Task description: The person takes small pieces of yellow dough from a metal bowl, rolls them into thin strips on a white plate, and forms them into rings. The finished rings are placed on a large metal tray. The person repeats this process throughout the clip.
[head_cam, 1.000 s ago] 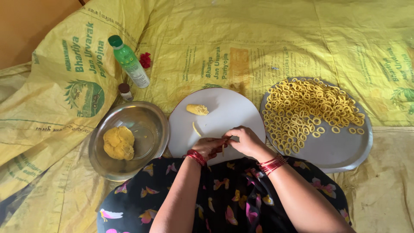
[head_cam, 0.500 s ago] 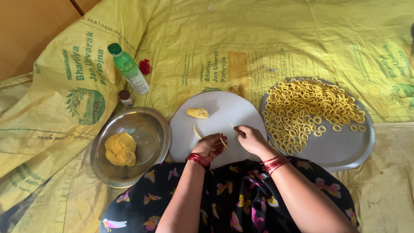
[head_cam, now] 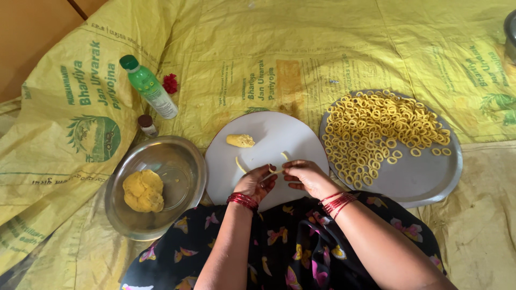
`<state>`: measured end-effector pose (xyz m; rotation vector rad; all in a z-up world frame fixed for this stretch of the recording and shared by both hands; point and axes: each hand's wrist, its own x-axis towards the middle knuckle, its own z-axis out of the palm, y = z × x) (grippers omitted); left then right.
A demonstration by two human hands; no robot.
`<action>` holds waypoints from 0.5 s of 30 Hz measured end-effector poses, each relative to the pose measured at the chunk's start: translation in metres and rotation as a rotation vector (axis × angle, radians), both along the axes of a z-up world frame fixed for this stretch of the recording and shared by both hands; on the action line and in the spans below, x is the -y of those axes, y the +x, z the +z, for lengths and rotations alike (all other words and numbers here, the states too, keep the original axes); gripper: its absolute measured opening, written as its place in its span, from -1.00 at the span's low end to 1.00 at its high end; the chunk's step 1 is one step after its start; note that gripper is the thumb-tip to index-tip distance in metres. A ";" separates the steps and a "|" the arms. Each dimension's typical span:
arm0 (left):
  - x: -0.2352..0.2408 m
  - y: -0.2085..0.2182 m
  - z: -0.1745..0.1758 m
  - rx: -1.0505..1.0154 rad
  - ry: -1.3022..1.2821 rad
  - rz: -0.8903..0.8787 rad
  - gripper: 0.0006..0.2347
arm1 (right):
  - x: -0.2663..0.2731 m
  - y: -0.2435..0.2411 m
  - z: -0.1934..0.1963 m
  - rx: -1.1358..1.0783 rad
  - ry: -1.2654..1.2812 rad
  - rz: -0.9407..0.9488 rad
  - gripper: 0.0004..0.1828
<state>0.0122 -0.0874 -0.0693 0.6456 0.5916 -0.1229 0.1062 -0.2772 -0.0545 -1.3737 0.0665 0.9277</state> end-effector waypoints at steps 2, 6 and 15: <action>0.002 0.000 -0.003 -0.047 0.016 -0.058 -0.76 | -0.001 0.000 0.000 0.159 -0.080 -0.002 -0.79; 0.004 -0.001 -0.016 -0.107 0.038 -0.156 -0.76 | -0.007 -0.010 0.012 0.943 -0.349 0.123 -0.76; 0.002 0.000 -0.028 -0.145 0.058 -0.165 -0.73 | -0.019 -0.044 0.060 1.574 -0.400 0.186 -0.53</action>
